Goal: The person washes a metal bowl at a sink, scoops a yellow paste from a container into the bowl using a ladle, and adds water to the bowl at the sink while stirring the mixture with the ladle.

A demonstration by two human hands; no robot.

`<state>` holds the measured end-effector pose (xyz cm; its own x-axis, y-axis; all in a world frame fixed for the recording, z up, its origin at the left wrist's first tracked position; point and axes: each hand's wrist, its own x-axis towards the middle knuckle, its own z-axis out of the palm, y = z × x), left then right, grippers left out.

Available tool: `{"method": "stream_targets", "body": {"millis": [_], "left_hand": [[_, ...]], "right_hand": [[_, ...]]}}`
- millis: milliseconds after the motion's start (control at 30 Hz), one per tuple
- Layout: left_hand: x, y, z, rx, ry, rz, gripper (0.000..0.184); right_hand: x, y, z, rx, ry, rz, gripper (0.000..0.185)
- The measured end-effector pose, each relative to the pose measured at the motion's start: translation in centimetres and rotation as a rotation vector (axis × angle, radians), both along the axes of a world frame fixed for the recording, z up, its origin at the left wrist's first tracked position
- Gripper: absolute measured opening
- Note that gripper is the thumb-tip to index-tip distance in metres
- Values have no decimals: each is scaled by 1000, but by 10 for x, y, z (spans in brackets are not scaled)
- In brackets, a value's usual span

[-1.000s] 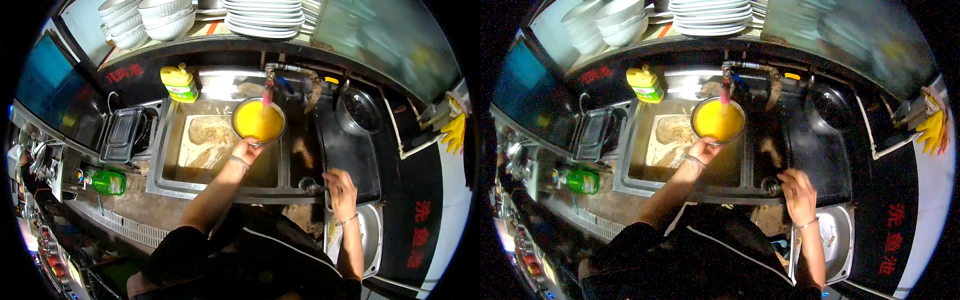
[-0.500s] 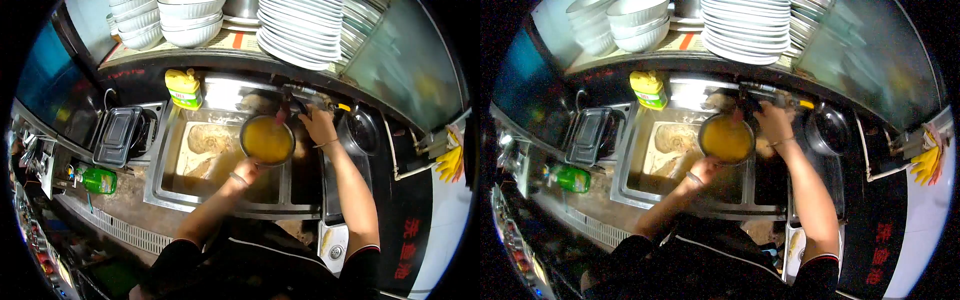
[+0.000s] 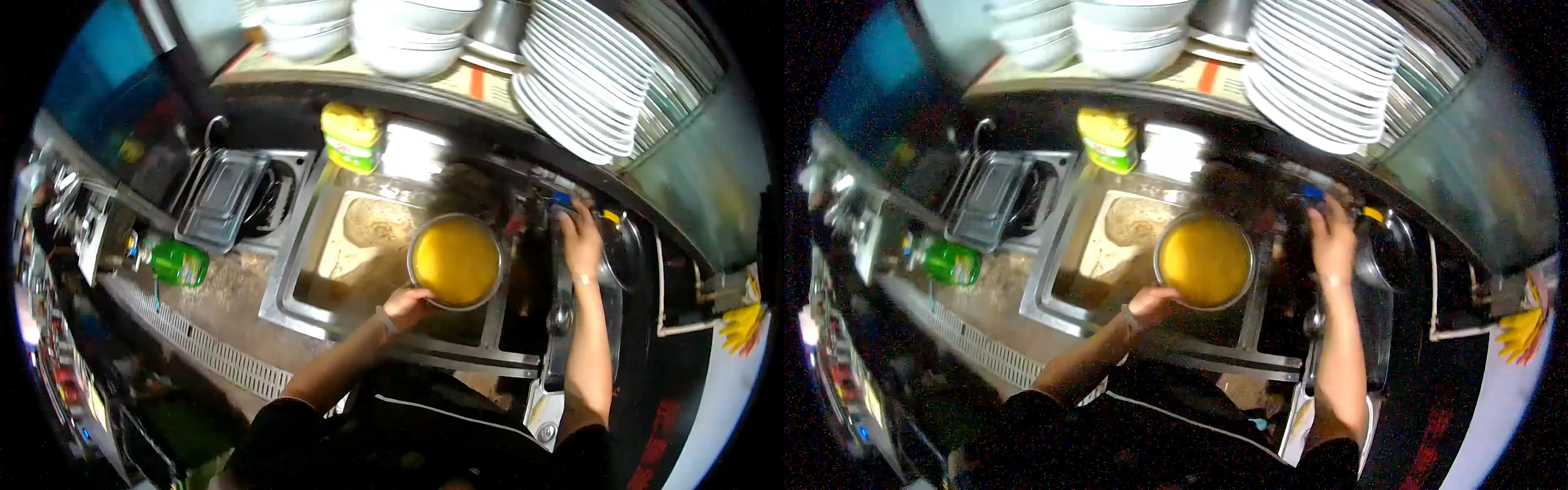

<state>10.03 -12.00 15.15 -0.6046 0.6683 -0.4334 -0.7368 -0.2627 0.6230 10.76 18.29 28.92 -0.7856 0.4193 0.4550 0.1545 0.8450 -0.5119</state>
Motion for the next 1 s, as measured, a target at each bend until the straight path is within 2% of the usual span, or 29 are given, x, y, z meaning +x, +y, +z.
{"method": "stream_targets", "body": {"millis": [33,67,100,133,167,200,233,267,300,367,433,500,567,633,700,733,800,833,933,1000], "left_hand": [[13,-11,1,47,52,29,35],[26,-21,1,95,103,58,37],[40,-31,1,145,153,87,38],[55,-36,-9,212,-3,127,39],[76,-42,-17,294,-154,174,41],[98,-52,-2,383,-123,246,42],[122,-63,9,419,-147,321,44],[146,-71,11,426,-140,415,43],[170,-81,15,428,-139,510,43],[222,-105,32,409,-145,645,42],[276,-128,36,420,-69,801,47],[334,-153,43,439,-24,943,52],[389,-182,33,446,18,1051,54],[447,-208,48,442,12,1200,54],[504,-238,52,475,10,1344,50],[530,-254,53,464,24,1419,49],[583,-287,58,437,47,1557,47],[608,-302,63,406,59,1620,46],[700,-363,64,386,72,1782,47],[761,-408,64,343,122,1875,50]], "right_hand": [[21,-10,4,-27,148,38,34],[47,-13,5,-438,124,32,36],[76,-20,17,-568,37,-108,36],[98,-35,19,-749,286,-121,36],[127,-34,20,-886,350,-130,38],[152,-20,14,-992,352,-23,39],[166,-21,13,-934,396,201,41],[172,-21,7,-673,389,368,48],[182,-26,3,-719,282,252,53],[194,-21,-26,-464,99,203,54],[212,-37,-39,-812,-251,271,56],[227,-63,-74,-866,-267,136,56],[240,-80,-131,-736,-234,319,54],[271,-165,-122,-874,-341,268,51],[269,-211,-174,-828,-545,536,44],[275,-257,-168,-811,-742,543,42],[324,-330,-176,-814,-651,1051,36],[340,-366,-169,-781,-728,1239,34],[402,-487,-179,-661,-900,1347,32],[433,-555,-214,-660,-1020,1395,32]]}}
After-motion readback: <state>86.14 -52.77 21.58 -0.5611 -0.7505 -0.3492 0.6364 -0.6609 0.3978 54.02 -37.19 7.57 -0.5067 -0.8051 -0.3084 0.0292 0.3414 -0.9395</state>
